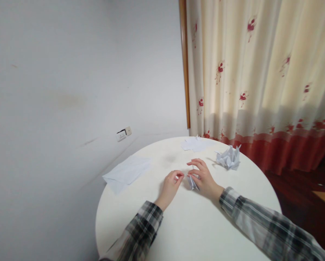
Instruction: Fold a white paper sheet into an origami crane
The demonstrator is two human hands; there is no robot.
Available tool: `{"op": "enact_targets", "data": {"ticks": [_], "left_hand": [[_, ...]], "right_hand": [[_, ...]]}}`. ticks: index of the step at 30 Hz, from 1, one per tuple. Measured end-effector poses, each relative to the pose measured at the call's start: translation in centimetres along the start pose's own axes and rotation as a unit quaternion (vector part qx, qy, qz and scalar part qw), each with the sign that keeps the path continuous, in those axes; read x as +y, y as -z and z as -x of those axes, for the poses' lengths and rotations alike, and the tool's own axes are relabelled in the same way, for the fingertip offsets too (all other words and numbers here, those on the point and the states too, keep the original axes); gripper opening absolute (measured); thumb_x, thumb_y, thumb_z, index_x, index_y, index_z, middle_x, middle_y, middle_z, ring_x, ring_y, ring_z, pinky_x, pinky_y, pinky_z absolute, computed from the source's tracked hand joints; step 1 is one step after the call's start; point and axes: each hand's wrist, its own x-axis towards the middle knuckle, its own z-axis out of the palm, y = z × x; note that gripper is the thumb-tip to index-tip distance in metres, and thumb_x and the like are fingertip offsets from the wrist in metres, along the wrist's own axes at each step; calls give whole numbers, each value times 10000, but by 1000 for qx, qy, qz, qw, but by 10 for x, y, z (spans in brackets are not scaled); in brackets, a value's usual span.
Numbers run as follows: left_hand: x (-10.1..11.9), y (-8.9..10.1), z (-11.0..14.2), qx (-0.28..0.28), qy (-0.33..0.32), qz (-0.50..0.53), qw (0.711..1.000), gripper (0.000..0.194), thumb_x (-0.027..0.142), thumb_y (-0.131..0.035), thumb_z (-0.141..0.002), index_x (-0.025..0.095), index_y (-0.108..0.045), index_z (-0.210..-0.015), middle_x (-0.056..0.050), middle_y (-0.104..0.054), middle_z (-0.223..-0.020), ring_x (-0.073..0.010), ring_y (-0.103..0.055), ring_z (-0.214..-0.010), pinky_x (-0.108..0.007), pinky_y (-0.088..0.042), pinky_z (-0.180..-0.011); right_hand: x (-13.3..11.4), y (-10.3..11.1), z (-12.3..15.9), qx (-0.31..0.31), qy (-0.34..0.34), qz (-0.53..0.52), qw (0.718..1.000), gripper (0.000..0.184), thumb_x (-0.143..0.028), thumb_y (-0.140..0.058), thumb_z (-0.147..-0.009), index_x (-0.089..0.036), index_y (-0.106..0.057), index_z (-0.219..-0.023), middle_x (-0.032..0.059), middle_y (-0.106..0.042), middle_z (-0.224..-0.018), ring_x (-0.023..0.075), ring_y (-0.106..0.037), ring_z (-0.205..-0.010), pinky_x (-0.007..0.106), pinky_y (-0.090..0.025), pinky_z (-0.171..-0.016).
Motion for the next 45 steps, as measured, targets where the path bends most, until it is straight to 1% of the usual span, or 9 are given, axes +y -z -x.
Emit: {"op": "enact_targets", "data": {"ticks": [6,10,16,24,28,32,37,41,45], "left_hand": [[-7,-2,1,-3,19,-14,1000,78,227,-530,-764,172,-555,-814,-14,-584,-777,-139,-546,-718,-247,-436,-638],[-1,0,1,-6,-6,-2,1000,118,259,-515,-782,176,-559,-853,-15,-585,-817,-137,-542,-753,-236,-430,-650],[6,3,1,-15,-10,-23,1000,127,247,-472,-807,170,-563,-763,-11,-574,-760,-138,-524,-733,-234,-411,-642],[2,-1,3,-48,-17,1,999,153,264,-461,-812,179,-571,-874,-34,-589,-856,-149,-530,-792,-238,-423,-670],[-2,-3,2,-52,-19,-18,998,137,251,-483,-794,172,-593,-815,-37,-596,-810,-153,-535,-753,-242,-418,-668],[-9,-2,0,-9,21,-15,1000,150,259,-477,-788,162,-592,-785,-31,-594,-750,-148,-544,-686,-227,-415,-599],[-23,-4,-2,3,79,40,996,162,273,-487,-772,154,-594,-788,-32,-616,-746,-156,-570,-685,-233,-425,-601],[-28,-8,-1,-12,99,78,992,154,261,-518,-743,151,-590,-823,-33,-633,-763,-159,-586,-696,-233,-437,-608],[-32,-10,0,-41,99,72,992,181,276,-548,-723,153,-611,-841,-46,-646,-806,-167,-589,-729,-242,-437,-646]], "right_hand": [[0,-1,0,3,-2,0,1000,98,-223,-510,-781,-228,-607,-767,40,-528,-1051,228,-373,-1070,459,-336,-901],[0,-1,0,2,-8,0,1000,97,-221,-514,-777,-220,-609,-759,43,-526,-1054,226,-370,-1072,451,-330,-907],[-3,0,0,-7,-10,-3,1000,100,-216,-524,-772,-224,-624,-769,41,-517,-1073,229,-352,-1087,448,-311,-918],[2,-2,0,-13,-3,5,1000,120,-209,-508,-779,-226,-626,-784,39,-513,-1087,227,-356,-1084,431,-310,-917],[2,-2,0,-8,-9,-1,1000,136,-244,-495,-793,-244,-620,-847,36,-505,-1102,222,-368,-1081,424,-291,-933],[4,-1,1,20,-61,-37,997,291,-260,-420,-830,-231,-488,-1112,72,-507,-1095,204,-417,-1043,400,-313,-919],[20,-7,6,52,-165,-88,981,438,-289,-450,-802,-192,-350,-1217,86,-514,-1078,192,-456,-1012,369,-333,-902],[34,-16,12,4,-251,-141,958,470,-293,-510,-743,-179,-398,-1186,69,-553,-1022,187,-503,-950,349,-352,-872],[37,-19,14,-60,-278,-194,939,253,-259,-529,-707,-158,-586,-932,41,-615,-874,176,-547,-836,300,-382,-803]]}}
